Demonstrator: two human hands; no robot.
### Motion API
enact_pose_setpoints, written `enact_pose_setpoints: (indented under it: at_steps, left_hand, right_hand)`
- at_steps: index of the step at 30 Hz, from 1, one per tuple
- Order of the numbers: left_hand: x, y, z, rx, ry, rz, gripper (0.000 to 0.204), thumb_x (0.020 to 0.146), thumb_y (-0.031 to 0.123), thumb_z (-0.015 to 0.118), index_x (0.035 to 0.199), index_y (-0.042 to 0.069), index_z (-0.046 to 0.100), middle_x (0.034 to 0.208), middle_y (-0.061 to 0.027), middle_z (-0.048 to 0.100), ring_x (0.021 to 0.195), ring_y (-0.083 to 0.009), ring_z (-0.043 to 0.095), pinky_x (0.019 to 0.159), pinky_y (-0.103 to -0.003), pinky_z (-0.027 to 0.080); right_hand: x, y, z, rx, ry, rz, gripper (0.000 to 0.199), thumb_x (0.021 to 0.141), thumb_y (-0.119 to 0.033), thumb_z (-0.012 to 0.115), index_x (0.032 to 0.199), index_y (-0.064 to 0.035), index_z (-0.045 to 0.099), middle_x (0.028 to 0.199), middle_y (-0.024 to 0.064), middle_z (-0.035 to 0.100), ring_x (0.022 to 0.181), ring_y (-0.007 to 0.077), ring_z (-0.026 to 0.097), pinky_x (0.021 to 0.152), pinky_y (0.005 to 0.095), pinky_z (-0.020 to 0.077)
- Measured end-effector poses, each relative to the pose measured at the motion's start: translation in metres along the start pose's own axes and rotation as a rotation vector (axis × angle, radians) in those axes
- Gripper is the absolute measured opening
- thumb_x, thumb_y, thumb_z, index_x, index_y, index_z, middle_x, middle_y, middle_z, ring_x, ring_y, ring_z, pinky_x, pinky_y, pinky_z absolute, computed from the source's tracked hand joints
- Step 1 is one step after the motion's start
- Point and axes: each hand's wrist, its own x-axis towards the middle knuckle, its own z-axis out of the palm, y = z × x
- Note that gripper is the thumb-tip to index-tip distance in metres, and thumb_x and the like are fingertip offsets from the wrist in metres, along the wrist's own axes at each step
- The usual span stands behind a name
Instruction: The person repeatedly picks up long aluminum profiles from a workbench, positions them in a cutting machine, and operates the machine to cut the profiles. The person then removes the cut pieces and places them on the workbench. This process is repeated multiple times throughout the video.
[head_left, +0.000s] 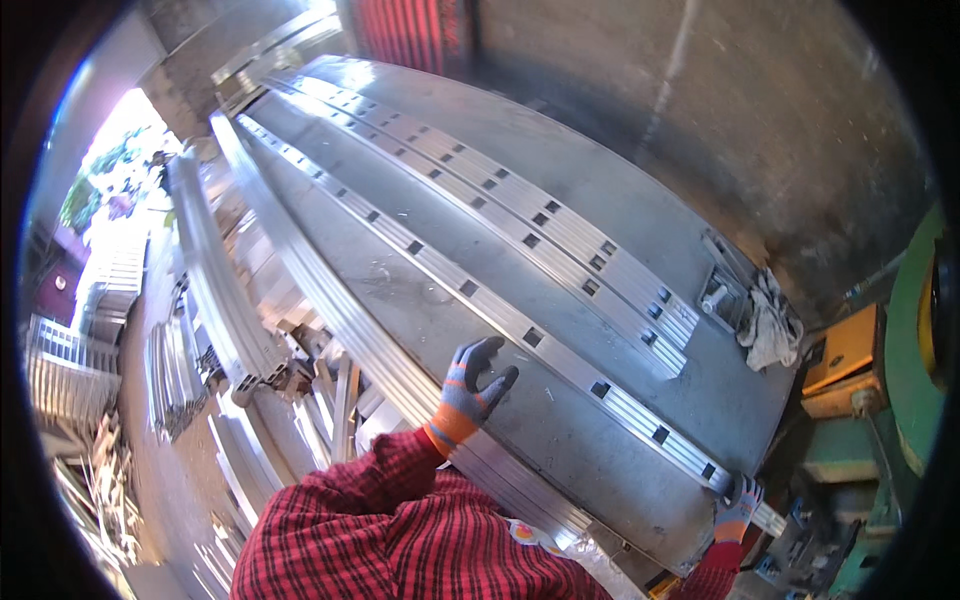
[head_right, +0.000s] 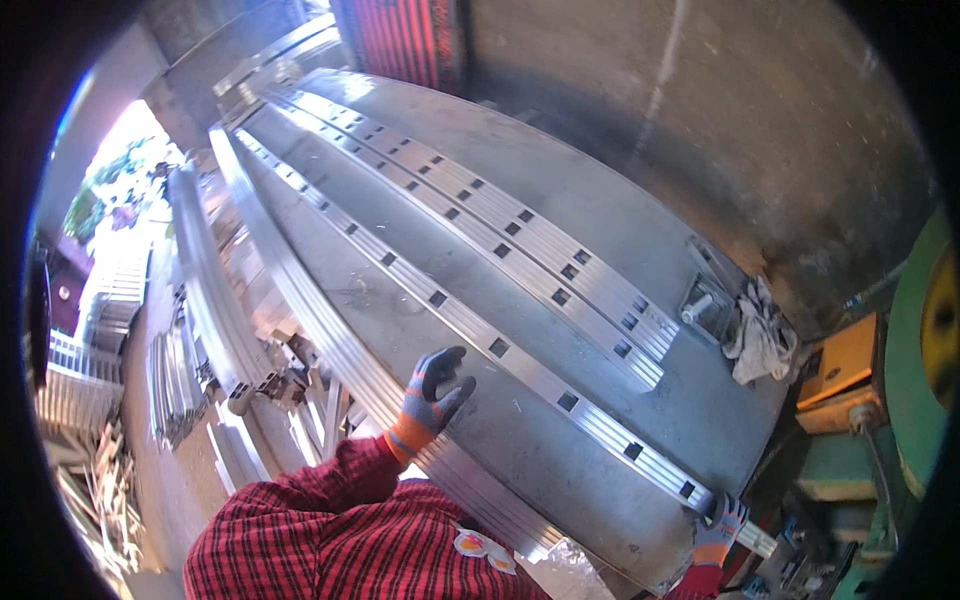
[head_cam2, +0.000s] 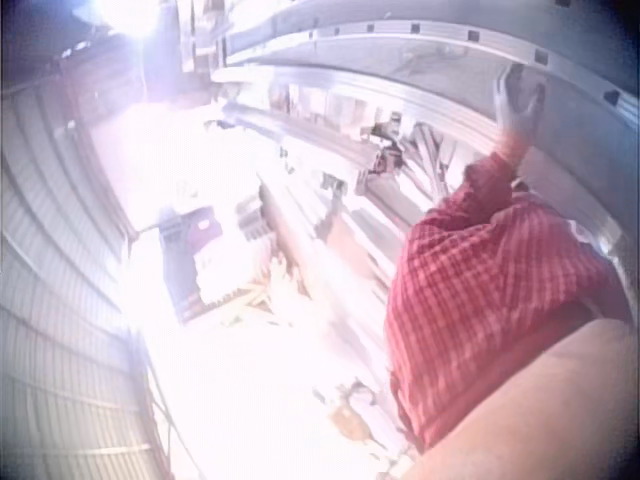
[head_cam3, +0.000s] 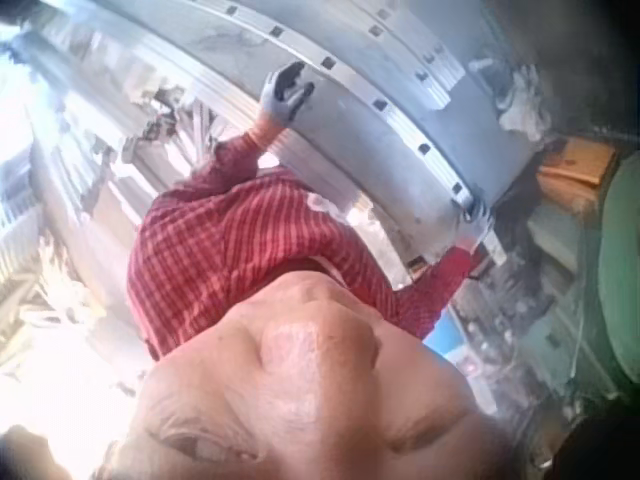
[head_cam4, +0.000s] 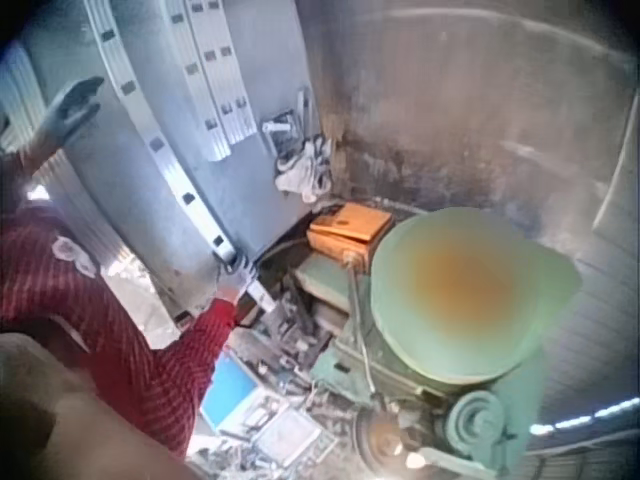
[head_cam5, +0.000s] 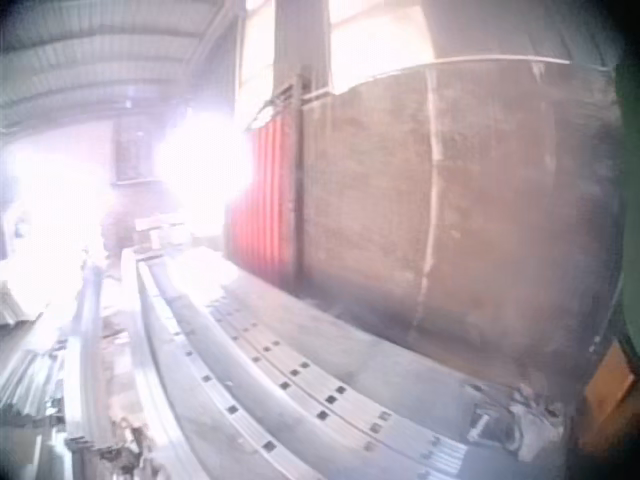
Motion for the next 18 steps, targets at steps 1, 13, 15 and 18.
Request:
enact_pose_setpoints:
  at_steps: [1, 13, 15, 18]
  left_hand:
    - [-0.023, -0.015, 0.017, -0.406, 0.119, -0.293, 0.057, 0.089, 0.025, 0.077, 0.137, 0.006, 0.052, 0.126, -0.0114, 0.059, 0.113, -0.0254, 0.058, 0.095, -0.037, 0.050]
    - [-0.006, 0.031, 0.032, -1.142, 0.062, -0.852, 0.047, 0.093, 0.039, 0.071, 0.130, 0.015, 0.057, 0.085, 0.0016, 0.056, 0.070, -0.0129, 0.059, 0.073, -0.034, 0.058]
    - [-0.004, 0.042, 0.026, -1.164, 0.059, -0.823, 0.050, 0.091, 0.038, 0.073, 0.131, 0.012, 0.056, 0.086, 0.0024, 0.057, 0.071, -0.0118, 0.060, 0.072, -0.033, 0.058]
    - [0.006, 0.073, 0.008, -1.202, 0.046, -0.726, 0.053, 0.091, 0.038, 0.073, 0.132, 0.010, 0.055, 0.088, 0.0018, 0.057, 0.073, -0.0122, 0.062, 0.072, -0.033, 0.058]
  right_hand:
    - [-0.005, 0.017, 0.006, 0.011, 0.083, -0.074, 0.082, 0.060, -0.019, 0.086, 0.134, -0.0077, 0.053, 0.136, 0.0154, 0.049, 0.131, 0.0384, 0.039, 0.115, 0.0495, 0.0293]
    - [-0.069, 0.037, -0.088, 0.228, 0.113, -0.289, 0.079, 0.070, -0.027, 0.089, 0.138, -0.0066, 0.056, 0.123, 0.0170, 0.063, 0.114, 0.0380, 0.057, 0.098, 0.0462, 0.0464]
    - [-0.073, 0.060, -0.097, -0.074, 0.178, -0.302, 0.089, 0.063, -0.030, 0.093, 0.141, -0.0106, 0.055, 0.128, 0.0175, 0.061, 0.118, 0.0382, 0.056, 0.100, 0.0469, 0.0468]
    - [-0.072, 0.044, -0.139, -0.133, 0.128, -0.247, 0.093, 0.061, -0.033, 0.093, 0.143, -0.0145, 0.053, 0.138, 0.0184, 0.056, 0.123, 0.0387, 0.053, 0.103, 0.0475, 0.0453]
